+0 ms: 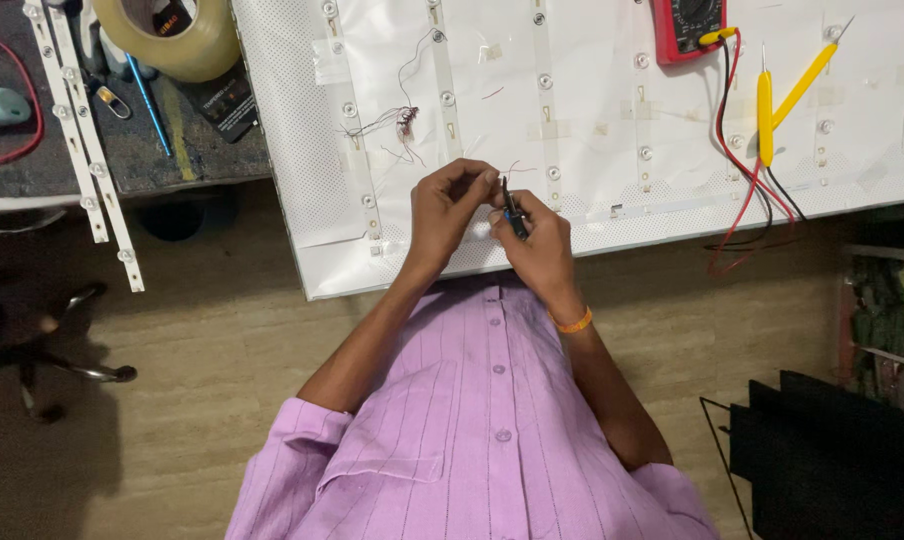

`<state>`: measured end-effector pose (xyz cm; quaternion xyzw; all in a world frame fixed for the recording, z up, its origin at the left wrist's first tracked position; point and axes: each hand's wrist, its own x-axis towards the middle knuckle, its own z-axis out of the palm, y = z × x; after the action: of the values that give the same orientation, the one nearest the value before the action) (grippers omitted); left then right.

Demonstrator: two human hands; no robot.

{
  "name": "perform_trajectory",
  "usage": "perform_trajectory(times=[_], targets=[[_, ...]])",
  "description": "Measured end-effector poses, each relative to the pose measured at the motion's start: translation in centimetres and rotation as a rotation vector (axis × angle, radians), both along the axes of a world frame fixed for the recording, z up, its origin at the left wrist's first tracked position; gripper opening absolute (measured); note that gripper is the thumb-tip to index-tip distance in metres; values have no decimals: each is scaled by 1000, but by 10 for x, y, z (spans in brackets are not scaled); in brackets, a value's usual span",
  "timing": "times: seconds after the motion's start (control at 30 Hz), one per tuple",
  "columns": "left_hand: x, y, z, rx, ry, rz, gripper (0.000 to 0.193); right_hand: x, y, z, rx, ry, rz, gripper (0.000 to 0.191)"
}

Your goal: The person solders wires onto the back of a white LED light panel at a workbench. They strip and position wire ends, then use a soldering iron to solder connection points across the panel, working on one joint at a time while holding wires in place with the other hand.

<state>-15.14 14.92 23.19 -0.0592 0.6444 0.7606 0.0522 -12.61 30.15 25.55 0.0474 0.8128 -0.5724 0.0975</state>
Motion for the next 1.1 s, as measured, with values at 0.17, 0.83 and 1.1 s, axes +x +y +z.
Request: perform_trajectory(times=[0.17, 0.83, 1.1], targets=[[-1, -1, -1, 39, 26, -44, 15, -4, -2, -3, -97, -85, -14, 18], [-13, -20, -34, 121, -168, 66, 34, -30, 10, -7, 127, -50, -5, 24], [-24, -30, -28, -42, -236, -28, 53, -54, 31, -7, 199, 96, -54, 21]])
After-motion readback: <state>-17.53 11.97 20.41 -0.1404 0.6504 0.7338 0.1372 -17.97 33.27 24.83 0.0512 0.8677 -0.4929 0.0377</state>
